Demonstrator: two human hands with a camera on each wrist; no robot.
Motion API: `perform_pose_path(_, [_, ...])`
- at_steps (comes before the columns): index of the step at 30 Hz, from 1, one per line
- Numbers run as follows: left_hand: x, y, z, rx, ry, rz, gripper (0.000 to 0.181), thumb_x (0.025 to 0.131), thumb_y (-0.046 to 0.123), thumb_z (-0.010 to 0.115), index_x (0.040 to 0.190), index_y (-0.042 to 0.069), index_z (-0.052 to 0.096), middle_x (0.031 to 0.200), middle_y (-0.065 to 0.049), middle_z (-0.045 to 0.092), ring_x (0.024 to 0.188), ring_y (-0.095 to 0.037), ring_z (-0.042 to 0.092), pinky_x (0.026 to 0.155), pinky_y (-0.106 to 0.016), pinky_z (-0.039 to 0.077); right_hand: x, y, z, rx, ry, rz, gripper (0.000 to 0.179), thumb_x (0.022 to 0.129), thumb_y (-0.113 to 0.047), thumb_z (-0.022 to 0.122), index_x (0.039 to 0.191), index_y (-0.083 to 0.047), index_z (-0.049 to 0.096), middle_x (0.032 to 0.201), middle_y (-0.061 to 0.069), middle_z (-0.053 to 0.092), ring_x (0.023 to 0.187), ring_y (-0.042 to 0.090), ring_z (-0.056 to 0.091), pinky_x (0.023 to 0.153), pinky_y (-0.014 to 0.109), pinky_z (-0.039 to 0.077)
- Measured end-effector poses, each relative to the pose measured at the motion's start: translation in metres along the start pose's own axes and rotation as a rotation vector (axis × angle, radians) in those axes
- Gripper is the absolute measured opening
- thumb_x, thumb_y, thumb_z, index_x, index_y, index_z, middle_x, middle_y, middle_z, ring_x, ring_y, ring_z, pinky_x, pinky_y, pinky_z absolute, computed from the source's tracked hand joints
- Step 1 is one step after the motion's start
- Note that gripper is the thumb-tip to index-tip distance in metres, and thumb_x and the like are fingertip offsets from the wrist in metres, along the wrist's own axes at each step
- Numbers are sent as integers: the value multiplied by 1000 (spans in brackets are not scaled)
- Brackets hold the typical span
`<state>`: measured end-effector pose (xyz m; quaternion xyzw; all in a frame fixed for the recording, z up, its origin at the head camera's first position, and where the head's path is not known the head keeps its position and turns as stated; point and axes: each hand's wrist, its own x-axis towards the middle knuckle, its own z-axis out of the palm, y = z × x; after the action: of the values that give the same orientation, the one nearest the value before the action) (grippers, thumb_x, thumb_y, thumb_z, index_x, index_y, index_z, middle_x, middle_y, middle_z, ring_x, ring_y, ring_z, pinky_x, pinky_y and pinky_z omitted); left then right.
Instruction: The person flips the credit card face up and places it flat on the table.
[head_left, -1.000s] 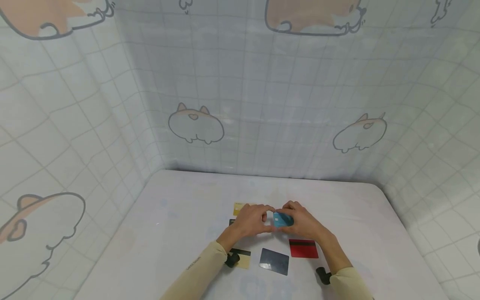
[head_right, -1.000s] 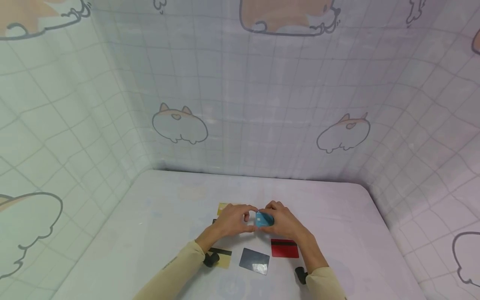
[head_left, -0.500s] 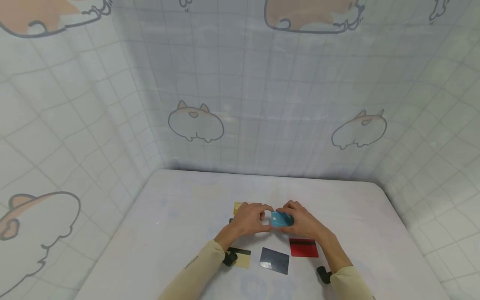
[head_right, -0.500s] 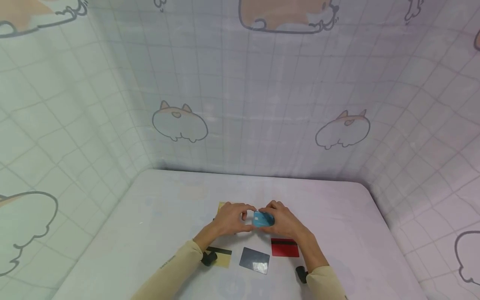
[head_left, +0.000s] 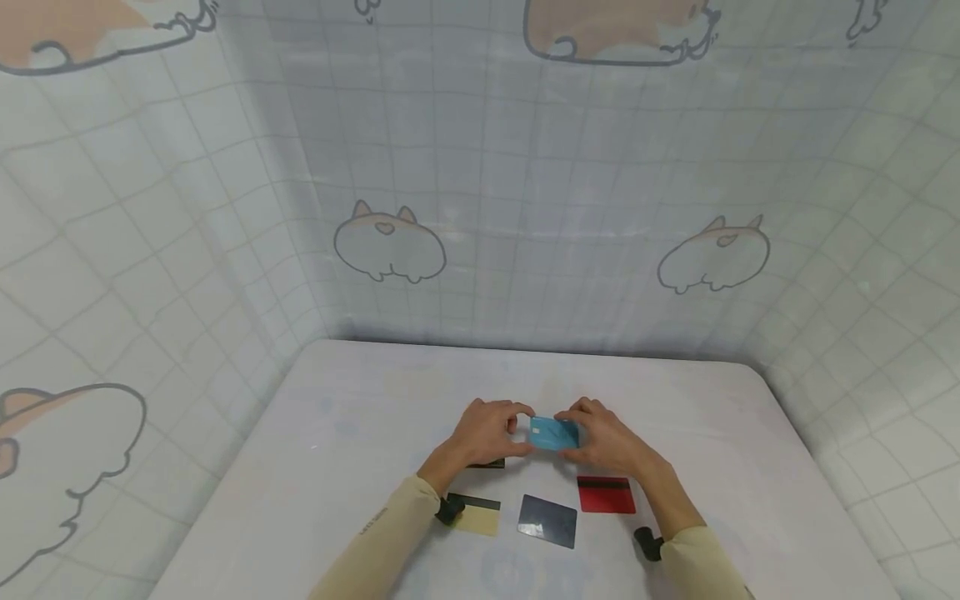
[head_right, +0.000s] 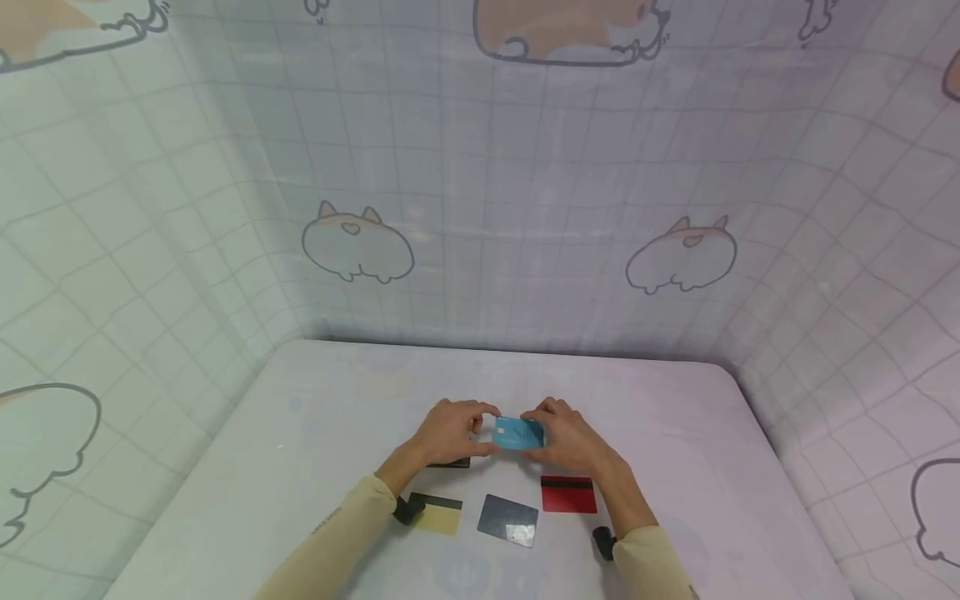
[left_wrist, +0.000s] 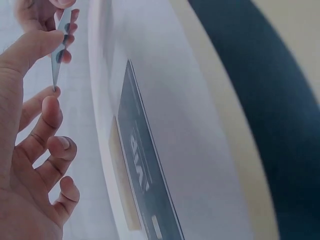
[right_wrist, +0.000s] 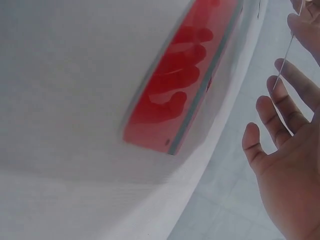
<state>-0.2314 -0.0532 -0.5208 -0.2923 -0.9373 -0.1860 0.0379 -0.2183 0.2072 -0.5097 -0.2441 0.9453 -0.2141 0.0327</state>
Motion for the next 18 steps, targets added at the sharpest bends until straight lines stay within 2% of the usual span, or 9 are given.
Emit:
perform_pose_path(9, [0,-13,0,5,-50,-35,55,84,62,71,129,33,64,76,17,55,66,-1,48,78,-35,39,7,-6,-2,-35,-9,67,56,77,-40,85,126,-21,68,116,-3,57,108,18,53,96,48,49])
perform_pose_path(18, [0,-18,0,78,-93,-44,56,83,65,71,129,32,65,85,14,55,75,-6,50,82,-40,43,16,-17,3,-89,-44,133,54,77,-42,85,125,-22,69,118,-2,59,109,18,54,97,46,49])
